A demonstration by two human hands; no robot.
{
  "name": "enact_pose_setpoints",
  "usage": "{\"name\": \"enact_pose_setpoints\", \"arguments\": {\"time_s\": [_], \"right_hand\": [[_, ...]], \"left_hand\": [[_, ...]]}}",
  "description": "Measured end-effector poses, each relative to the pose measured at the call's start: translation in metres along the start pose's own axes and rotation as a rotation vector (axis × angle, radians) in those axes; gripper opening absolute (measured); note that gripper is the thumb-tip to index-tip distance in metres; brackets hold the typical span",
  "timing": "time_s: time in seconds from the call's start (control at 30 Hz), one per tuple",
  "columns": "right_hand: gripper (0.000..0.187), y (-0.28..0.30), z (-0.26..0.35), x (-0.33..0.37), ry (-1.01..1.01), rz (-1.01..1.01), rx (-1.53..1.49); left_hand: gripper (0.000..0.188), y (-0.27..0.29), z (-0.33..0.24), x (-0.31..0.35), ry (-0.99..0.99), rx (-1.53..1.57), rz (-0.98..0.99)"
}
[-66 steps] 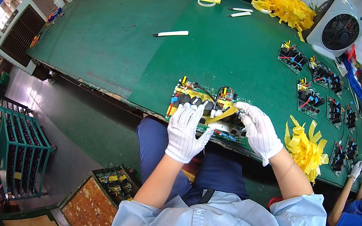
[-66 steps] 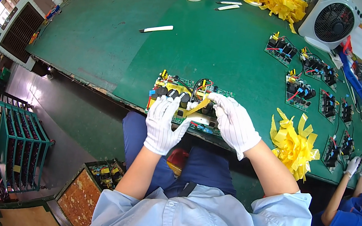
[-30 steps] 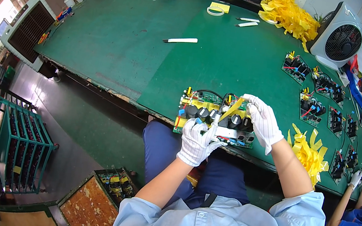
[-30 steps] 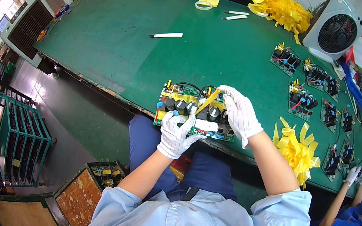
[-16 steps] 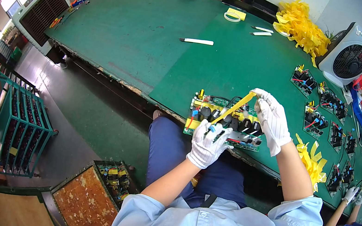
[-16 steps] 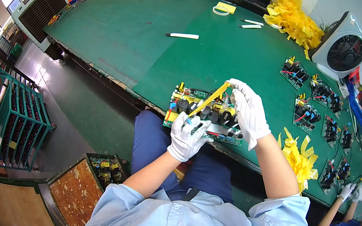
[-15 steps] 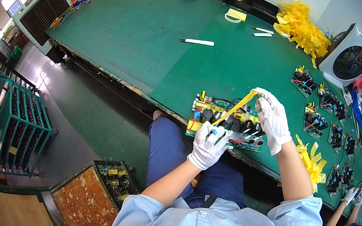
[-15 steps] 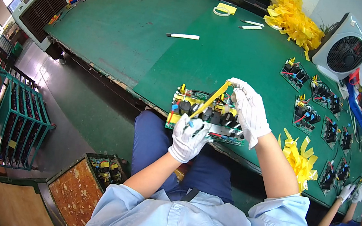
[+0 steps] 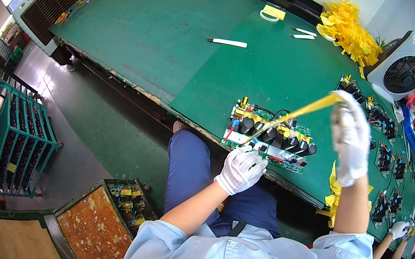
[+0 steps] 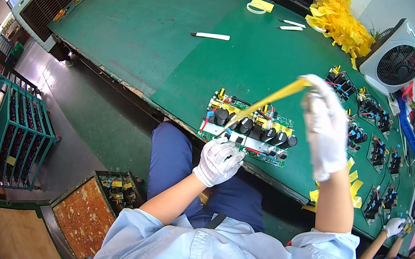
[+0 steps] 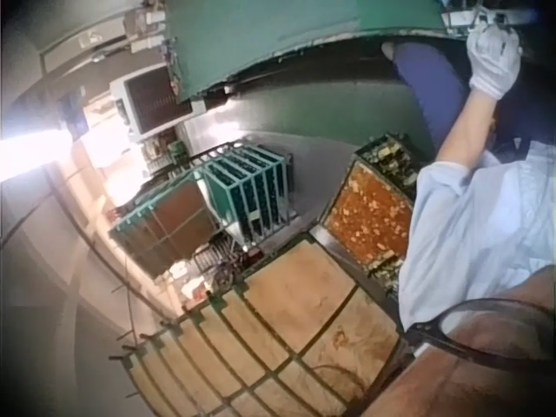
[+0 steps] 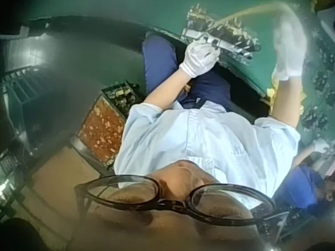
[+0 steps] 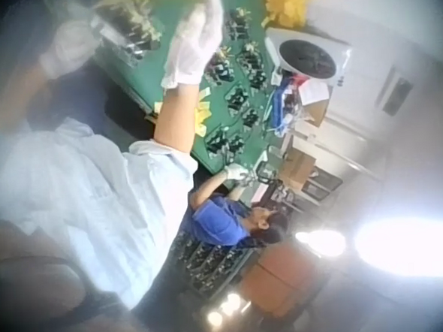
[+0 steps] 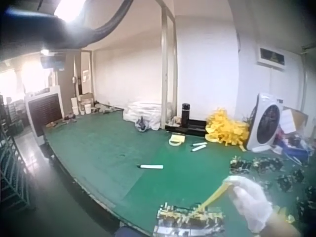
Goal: The person assembles electronic components onto printed circuit boards by hand, using a marker to aid in the process.
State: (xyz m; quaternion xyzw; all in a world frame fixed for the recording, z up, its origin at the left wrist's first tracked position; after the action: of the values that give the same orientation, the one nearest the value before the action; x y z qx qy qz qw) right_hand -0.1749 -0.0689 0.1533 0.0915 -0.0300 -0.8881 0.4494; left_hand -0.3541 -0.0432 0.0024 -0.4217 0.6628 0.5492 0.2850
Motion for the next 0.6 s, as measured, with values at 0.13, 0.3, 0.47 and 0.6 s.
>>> {"name": "enact_pose_setpoints", "arguments": {"time_s": [0.13,0.3,0.47,0.6], "right_hand": [[0.031,0.066,0.005,0.024,-0.021,-0.016,0.173],[0.03,0.136,-0.029,0.097,0.073,-0.033,0.614],[0.031,0.181,-0.056,0.197,-0.018,-0.117,1.278],[0.038,0.204,-0.09,0.24,-0.032,-0.189,1.308]], "left_hand": [[0.018,-0.003,0.004,-0.011,0.027,0.129,0.028],[0.021,0.007,0.005,-0.012,0.053,0.01,0.156],[0.029,-0.003,0.004,0.003,0.053,-0.031,0.153],[0.033,-0.002,0.002,0.005,-0.002,-0.039,0.118]]}}
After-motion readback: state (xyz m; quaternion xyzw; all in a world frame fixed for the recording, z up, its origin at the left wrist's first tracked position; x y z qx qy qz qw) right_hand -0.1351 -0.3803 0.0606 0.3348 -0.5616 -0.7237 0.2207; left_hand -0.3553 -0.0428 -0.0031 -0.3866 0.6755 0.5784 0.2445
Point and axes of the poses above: each hand's wrist, its own x-axis away from the middle knuckle, its own y-axis out of the back of the hand, z = x × y, the point moved 9 cm from there along -x, towards the middle knuckle, and after that the axes turned 1 degree about -x, right-handed, at the moved point
